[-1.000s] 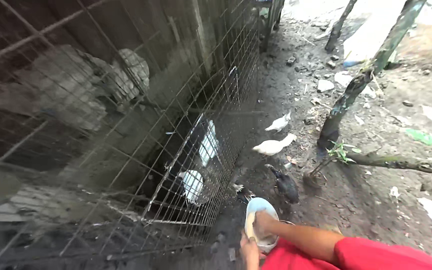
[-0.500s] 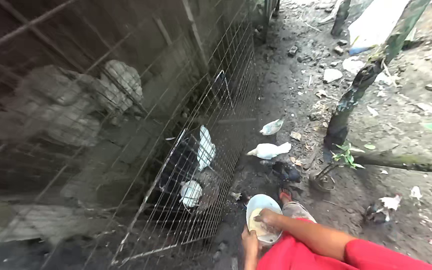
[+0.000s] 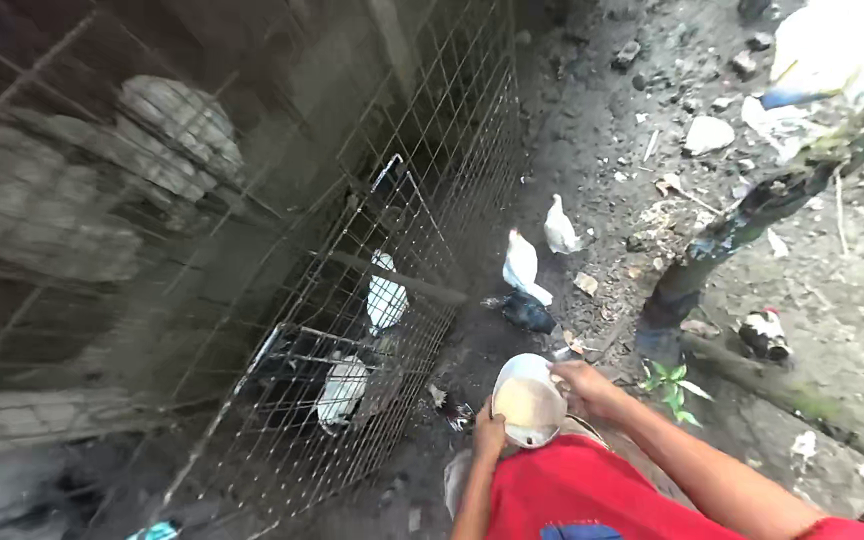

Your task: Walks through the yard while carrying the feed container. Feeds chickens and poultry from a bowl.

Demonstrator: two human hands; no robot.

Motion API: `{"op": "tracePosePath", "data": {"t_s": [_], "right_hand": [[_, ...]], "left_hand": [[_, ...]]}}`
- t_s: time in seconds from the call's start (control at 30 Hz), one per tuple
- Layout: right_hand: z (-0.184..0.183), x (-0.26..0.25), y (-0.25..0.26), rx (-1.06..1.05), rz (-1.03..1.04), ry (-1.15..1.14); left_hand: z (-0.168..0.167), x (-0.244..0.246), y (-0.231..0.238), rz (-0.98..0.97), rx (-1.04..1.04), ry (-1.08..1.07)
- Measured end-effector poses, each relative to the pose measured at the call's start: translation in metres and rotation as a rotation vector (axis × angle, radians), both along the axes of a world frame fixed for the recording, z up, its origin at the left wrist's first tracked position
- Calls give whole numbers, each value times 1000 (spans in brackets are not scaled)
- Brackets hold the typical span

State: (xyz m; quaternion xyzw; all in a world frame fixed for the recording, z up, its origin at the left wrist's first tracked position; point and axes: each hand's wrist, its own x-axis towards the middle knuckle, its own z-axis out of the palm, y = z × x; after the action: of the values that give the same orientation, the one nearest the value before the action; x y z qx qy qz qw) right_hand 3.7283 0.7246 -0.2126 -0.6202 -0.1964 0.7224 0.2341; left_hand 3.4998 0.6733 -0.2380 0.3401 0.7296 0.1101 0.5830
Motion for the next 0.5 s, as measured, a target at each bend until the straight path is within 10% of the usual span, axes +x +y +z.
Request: {"op": "tracePosePath", "data": {"t_s": [0.13,0.33,0.5], "right_hand": [[28,18,45,190,51,-73],[25,-33,67,585,1052,-579],[19,-56,51,622,1229,-678]], "left_hand": [[19,28,30,27,-9,4],[48,45,49,87,67,65],[54,44,53,185,130,92]]}}
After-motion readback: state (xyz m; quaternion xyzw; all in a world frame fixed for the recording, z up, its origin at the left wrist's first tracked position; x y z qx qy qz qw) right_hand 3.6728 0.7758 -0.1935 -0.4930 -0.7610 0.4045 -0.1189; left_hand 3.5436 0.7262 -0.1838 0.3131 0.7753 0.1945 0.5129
